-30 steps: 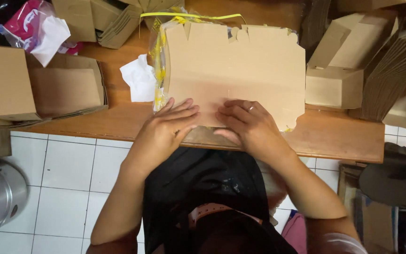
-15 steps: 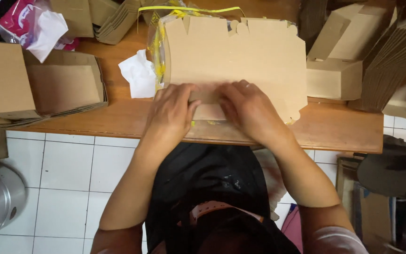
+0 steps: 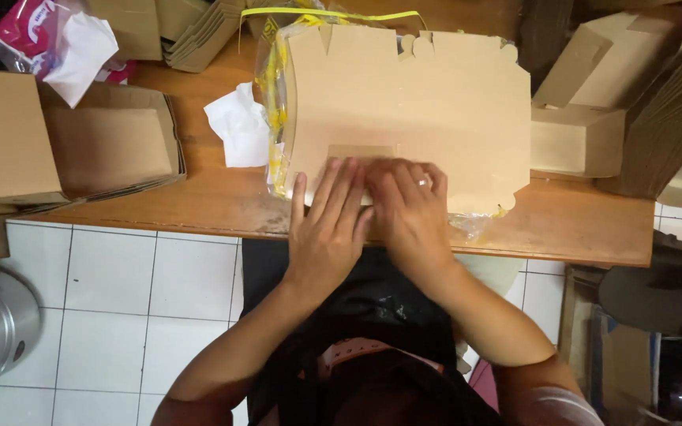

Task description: The person folds flat cardboard pieces into small boxes by hand, tucking flaps to form the structure. They place finished boxes into a stack and continue folding additional pieces from a pile on the table.

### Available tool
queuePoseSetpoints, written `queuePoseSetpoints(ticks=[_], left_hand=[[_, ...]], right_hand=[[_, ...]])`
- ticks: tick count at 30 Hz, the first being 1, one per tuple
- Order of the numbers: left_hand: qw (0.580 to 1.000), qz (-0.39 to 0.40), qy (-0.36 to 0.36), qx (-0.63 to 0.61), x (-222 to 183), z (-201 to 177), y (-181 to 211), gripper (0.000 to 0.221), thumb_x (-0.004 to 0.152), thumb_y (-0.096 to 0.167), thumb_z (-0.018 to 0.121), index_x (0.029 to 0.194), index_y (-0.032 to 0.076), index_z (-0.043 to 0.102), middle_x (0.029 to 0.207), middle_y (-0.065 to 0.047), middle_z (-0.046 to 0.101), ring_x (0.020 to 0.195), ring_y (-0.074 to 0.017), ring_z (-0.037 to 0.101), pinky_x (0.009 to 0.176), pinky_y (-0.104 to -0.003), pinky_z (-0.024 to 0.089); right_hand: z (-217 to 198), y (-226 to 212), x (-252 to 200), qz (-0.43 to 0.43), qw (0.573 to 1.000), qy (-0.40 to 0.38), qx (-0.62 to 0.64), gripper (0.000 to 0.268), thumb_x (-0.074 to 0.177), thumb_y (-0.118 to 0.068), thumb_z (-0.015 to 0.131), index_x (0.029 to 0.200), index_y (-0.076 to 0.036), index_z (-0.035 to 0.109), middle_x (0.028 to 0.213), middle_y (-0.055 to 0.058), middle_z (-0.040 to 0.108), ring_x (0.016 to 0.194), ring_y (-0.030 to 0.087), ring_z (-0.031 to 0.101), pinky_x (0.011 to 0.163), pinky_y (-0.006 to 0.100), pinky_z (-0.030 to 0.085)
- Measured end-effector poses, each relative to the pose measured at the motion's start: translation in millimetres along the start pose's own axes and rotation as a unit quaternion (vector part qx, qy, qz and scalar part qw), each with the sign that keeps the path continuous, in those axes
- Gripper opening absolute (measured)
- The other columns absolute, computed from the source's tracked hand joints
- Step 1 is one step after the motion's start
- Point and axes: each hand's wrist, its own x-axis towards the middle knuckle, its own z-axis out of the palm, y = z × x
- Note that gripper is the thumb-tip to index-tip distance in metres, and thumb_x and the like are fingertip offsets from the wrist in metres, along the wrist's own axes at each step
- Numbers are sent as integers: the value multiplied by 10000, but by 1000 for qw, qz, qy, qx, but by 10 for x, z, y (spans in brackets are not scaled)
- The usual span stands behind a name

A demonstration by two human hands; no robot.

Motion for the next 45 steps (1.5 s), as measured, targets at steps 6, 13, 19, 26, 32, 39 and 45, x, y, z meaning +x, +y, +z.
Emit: queuePoseSetpoints(ticks=[6,13,19,26,32,39,45], left_hand=[[1000,0,20,14,62,11,7,257,960,175,542,1126,42,687,1297,-115,636,1247,-277,583,1087,-563,328],[1000,-24,5,7,111,-55,35,288,938,130,574,1190,45,684,1275,-110,654,1243,-267,591,1082,-551,335],[1000,-27,0,-15,72,-80,-45,275,933,132,646,1201,107,706,1281,-41,670,1240,-218,596,1080,-482,363],[999,-18,-22,-44,33,-99,-117,318,929,191,679,1239,120,678,1322,-43,645,1271,-214,569,1098,-470,334],[992,-37,-15,-121,35,-259,-199,384,888,149,741,1240,27,646,1309,-154,620,1280,-336,541,1101,-511,349],[990,13,-95,-105,32,-547,-489,504,822,141,805,1272,3,626,1322,-152,615,1301,-365,510,1069,-455,420],[969,-5,-164,-185,140,-771,-710,284,897,42,677,1180,59,700,1231,-85,685,1234,-316,585,1018,-427,482]], right_hand=[[-47,-217,89,5,996,72,45,295,930,-57,575,1205,18,651,925,133,671,1006,320,674,946,433,514],[-305,-290,56,25,999,19,26,352,1009,-46,469,1321,114,500,1047,185,729,1034,312,703,1106,552,331],[-355,-249,16,22,999,-22,16,452,980,-34,497,1379,166,424,1159,117,735,1053,265,704,1121,486,335],[-206,-134,-107,49,998,-11,-38,441,937,-220,669,1309,0,581,1048,25,761,1036,254,702,1085,456,404],[-116,-172,-140,131,991,9,13,453,916,-322,704,1305,-98,640,1080,-27,747,1100,348,653,955,426,520],[-228,-180,-93,142,989,-16,44,437,909,-294,709,1293,-96,649,1068,10,746,1072,401,648,915,465,522],[-339,-258,15,137,986,-14,90,453,921,-202,681,1332,-33,593,1050,81,746,1030,343,678,1044,421,456]])
